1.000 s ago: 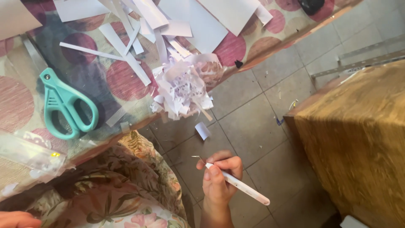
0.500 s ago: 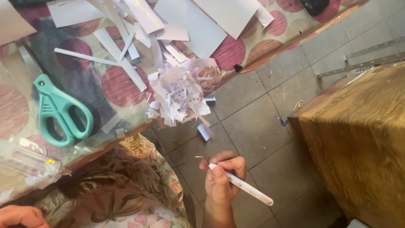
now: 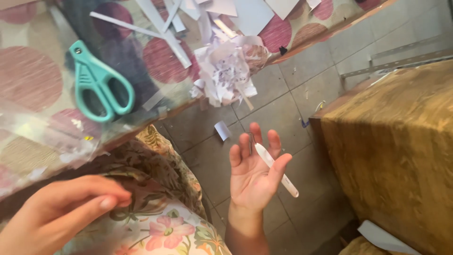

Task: Weeding excess vinyl from a design using a pick tool and cutting paper with scissors

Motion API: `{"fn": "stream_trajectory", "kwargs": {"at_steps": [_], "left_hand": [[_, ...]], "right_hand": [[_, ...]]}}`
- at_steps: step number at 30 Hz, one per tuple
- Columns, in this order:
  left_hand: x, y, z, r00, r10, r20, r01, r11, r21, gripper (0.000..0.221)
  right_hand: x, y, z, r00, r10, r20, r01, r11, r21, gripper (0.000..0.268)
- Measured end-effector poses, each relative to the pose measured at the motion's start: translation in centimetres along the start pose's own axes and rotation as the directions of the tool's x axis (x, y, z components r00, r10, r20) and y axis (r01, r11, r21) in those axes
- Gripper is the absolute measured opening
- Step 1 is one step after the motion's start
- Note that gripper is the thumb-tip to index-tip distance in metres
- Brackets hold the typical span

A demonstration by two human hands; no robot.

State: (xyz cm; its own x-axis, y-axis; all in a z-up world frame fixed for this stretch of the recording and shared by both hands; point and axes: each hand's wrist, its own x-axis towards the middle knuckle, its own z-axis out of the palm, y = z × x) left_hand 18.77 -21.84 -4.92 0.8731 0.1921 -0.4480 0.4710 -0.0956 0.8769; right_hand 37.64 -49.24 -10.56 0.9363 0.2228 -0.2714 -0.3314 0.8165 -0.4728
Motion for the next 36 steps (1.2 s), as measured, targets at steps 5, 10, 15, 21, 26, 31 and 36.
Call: {"fn": "stream_trajectory", "kwargs": {"at_steps": [5,10,15,21,26,31,36], "left_hand": [[0.9,2.4,1.2,0.986,-0.12,0.112,0.161,0.843,-0.512,0.048],[0.5,2.2,0.9,0.977,0.105,0.184,0.085,0.6,-0.796,0.065],[-0.9,2.1,0.2,0.962,0.115,0.247,0.174,0.435,-0.883,0.057],[-2.8,0.3,-0.7,0.92,0.29,0.262,0.148,0.36,-0.921,0.06],[-4.2,-1.0,-1.5,0.864,0.41,0.292,0.162,0.323,-0.932,0.06],[-5.2,-2.0,-1.8,0.861,0.442,0.252,0.125,0.298,-0.947,0.056],[-6.2,-2.5,-2.8,0.865,0.471,0.172,0.011,0.326,-0.945,0.044]], "right_hand": [[-2.1,0.4,2.0,0.987,0.055,0.151,-0.059,0.998,0.02,0.066],[-4.5,1.6,3.1,0.95,0.125,0.284,-0.149,0.987,0.064,0.071],[-6.5,2.4,4.6,0.955,0.15,0.256,-0.124,0.985,-0.117,0.071],[-8.4,3.5,5.6,0.92,0.189,0.344,-0.159,0.981,-0.113,0.072],[-9.9,4.4,5.9,0.88,0.19,0.436,-0.114,0.974,-0.195,0.073],[-11.3,6.0,8.5,0.834,0.081,0.545,0.176,0.898,-0.404,0.059],[-12.4,7.8,12.9,0.671,-0.109,0.733,0.687,0.461,-0.561,0.002]]}}
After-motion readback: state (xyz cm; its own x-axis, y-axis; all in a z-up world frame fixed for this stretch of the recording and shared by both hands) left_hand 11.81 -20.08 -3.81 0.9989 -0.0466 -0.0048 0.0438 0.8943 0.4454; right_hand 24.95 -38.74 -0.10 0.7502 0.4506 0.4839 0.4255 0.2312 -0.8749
